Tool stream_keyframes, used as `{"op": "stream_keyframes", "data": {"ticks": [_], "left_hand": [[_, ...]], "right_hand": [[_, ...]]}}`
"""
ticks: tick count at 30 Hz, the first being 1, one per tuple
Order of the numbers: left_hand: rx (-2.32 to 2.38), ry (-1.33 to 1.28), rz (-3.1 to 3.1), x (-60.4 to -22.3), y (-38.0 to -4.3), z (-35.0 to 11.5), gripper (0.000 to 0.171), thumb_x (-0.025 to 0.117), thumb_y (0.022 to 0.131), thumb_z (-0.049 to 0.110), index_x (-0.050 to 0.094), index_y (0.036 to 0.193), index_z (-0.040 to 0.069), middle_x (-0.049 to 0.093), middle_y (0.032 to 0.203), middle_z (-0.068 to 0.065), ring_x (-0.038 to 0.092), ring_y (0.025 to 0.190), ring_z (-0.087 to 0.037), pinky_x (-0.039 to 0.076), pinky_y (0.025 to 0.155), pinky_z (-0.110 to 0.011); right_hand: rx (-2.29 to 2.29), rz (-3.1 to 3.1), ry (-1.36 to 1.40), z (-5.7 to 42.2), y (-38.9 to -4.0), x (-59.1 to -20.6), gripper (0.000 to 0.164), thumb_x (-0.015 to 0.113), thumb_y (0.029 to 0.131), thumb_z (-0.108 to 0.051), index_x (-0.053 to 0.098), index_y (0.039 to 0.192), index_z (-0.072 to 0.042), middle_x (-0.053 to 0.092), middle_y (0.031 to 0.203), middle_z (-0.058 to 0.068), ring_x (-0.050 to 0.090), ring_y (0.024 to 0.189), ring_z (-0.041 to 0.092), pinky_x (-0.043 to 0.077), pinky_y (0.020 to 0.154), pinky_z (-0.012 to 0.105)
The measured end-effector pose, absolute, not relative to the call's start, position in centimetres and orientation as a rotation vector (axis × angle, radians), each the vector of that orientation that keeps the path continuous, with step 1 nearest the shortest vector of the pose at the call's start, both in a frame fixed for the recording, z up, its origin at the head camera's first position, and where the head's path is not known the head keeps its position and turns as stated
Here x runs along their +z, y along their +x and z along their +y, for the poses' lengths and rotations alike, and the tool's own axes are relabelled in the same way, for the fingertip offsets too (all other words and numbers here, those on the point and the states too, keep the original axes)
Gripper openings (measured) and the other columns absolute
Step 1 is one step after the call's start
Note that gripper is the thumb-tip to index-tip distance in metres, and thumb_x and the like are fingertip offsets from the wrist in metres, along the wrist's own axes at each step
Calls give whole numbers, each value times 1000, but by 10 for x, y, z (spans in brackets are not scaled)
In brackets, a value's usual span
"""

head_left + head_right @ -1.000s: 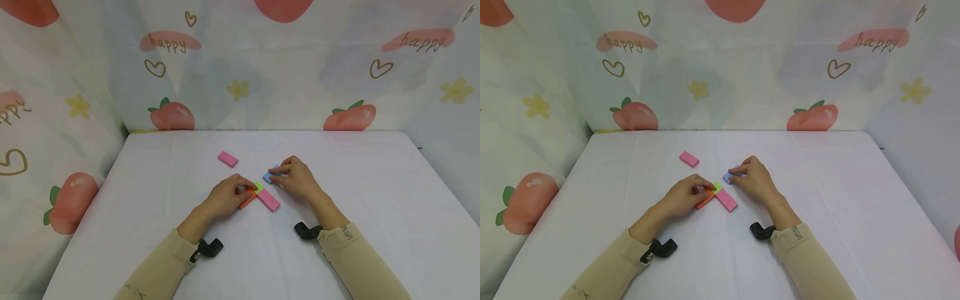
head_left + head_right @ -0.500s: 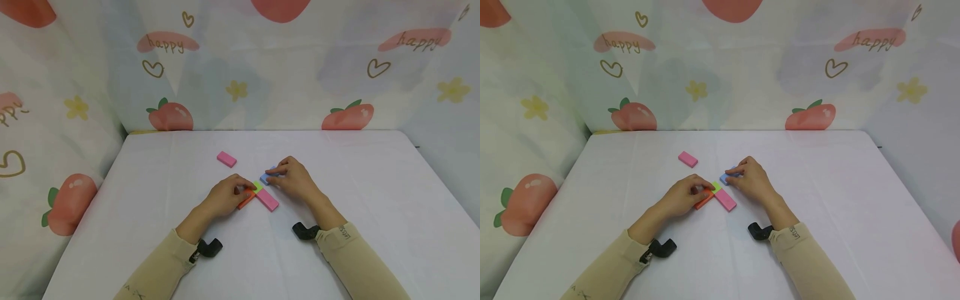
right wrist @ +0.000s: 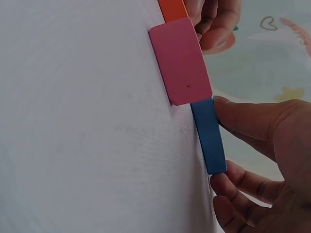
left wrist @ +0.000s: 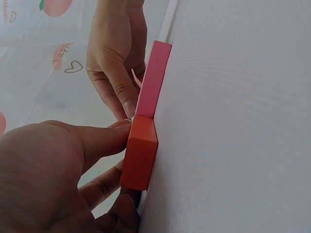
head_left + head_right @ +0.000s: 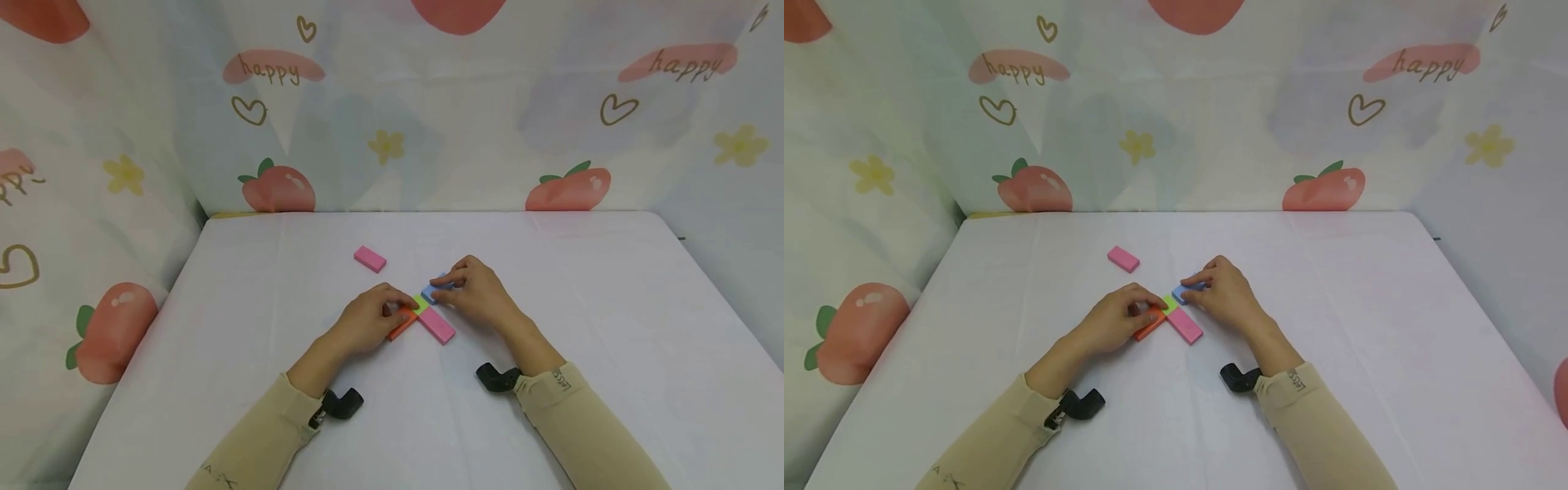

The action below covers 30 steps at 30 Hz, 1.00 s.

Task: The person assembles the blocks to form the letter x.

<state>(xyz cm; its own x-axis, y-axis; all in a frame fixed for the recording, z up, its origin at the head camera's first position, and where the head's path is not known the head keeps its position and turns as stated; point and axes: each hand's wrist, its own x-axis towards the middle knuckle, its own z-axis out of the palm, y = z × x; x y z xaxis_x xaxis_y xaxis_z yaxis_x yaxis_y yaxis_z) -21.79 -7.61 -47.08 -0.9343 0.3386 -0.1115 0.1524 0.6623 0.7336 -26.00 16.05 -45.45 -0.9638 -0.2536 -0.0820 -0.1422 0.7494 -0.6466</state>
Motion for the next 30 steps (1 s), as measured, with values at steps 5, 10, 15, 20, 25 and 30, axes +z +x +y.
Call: {"op": "stream_keyframes", "data": {"ticks": [5,10,15,20,25,30], "left_hand": [[1129,400,2641,-472,-218,-76,20,69,101,29,75,120,34,63,110,13,57,89,-14,47,72,-30],[1130,406,2642,-471,-218,-76,20,68,101,29,75,119,34,63,110,13,57,89,-14,47,72,-30],[1125,404,2647,-471,-219,-76,20,69,101,29,75,119,34,63,110,13,57,88,-14,47,72,-30],[1120,402,2647,-470,-219,-76,20,68,101,29,75,119,34,63,111,13,57,88,-14,47,72,-30],[1118,404,2646,-471,-218,-76,20,69,101,30,75,119,34,64,112,13,57,89,-14,47,72,-30],[1123,412,2646,-470,-219,-76,20,69,101,29,75,119,33,64,110,13,57,87,-13,46,71,-30]], "right_hand": [[-994,2781,-323,160,-260,-456,27,82,90,-30,82,115,-20,56,116,8,52,101,25,42,82,34],[-999,2782,-328,160,-260,-456,27,82,89,-30,82,115,-20,56,115,7,53,101,25,42,82,35],[-1006,2775,-338,159,-259,-456,27,83,89,-30,82,114,-21,56,116,7,54,102,25,43,82,35],[-1008,2770,-346,158,-259,-456,27,84,88,-30,82,114,-20,56,114,7,54,101,24,43,82,35],[-1013,2766,-351,159,-259,-456,27,84,88,-29,82,113,-20,57,115,7,56,102,25,44,82,34],[-1011,2774,-370,159,-259,-455,27,85,87,-29,82,113,-21,57,114,6,56,100,24,44,81,34]]}}
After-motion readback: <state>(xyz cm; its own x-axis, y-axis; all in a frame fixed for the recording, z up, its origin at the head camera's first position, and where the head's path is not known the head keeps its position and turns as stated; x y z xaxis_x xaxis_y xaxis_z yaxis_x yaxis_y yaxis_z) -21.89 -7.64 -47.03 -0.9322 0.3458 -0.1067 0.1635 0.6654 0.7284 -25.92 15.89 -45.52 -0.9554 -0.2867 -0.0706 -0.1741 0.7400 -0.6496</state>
